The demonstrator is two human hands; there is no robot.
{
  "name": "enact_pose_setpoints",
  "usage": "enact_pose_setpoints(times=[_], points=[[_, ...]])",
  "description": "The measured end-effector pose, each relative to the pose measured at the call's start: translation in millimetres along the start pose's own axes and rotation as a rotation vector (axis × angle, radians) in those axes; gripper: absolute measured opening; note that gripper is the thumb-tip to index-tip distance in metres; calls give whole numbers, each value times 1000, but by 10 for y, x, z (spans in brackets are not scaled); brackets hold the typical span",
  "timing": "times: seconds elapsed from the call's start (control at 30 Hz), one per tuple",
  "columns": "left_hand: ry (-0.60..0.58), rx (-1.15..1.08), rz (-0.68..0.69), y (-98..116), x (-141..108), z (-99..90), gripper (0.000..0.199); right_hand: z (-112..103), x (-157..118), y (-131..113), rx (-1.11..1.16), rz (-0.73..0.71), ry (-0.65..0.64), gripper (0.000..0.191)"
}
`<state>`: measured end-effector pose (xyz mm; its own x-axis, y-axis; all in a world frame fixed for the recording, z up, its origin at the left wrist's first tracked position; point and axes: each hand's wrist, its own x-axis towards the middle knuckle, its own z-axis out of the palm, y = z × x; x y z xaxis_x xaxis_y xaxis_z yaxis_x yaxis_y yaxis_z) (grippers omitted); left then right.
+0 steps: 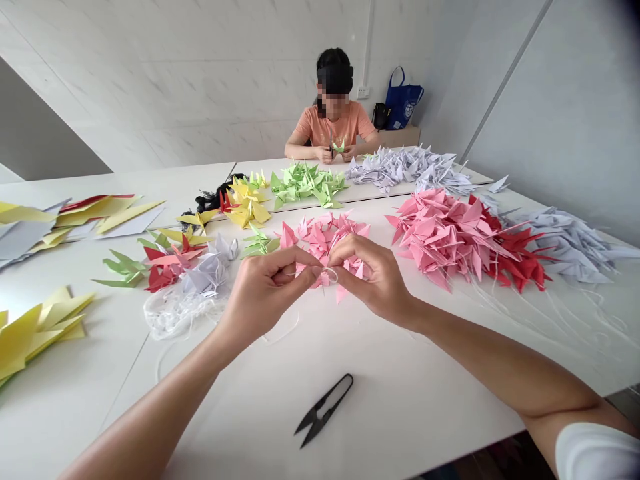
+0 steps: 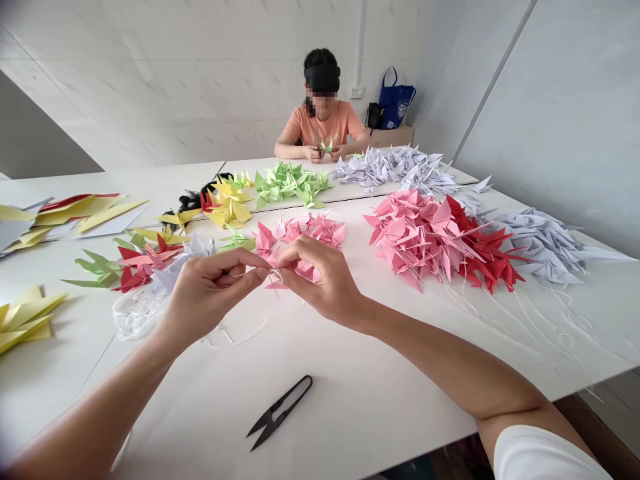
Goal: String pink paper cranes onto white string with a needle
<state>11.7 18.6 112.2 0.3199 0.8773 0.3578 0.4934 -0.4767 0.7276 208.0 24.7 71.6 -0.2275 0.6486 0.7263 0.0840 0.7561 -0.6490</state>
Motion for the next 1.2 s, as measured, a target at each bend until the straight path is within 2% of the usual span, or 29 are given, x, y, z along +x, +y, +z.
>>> enact_pose_setpoints(times=[0.4,0.5,0.7,0.87,1.07,1.2], points=[[15,40,13,4,16,-6,17,-4,2,7,19,4,23,11],[19,44,22,1,12,-2,16,8,-3,1,37,60,7,10],[-9,-23,135,-13,30,11,13,30,-27,-31,171,226,-86,17],[-70,-2,84,-22,13,17,18,29,-37,-40,305,326,-190,15],[-56,59,65,-41,-10,6,16,26,-47,-41,266,331,-188,12],[-113,26,41,-31,-2,6,16,25,-44,-45,250,313,-190,11]])
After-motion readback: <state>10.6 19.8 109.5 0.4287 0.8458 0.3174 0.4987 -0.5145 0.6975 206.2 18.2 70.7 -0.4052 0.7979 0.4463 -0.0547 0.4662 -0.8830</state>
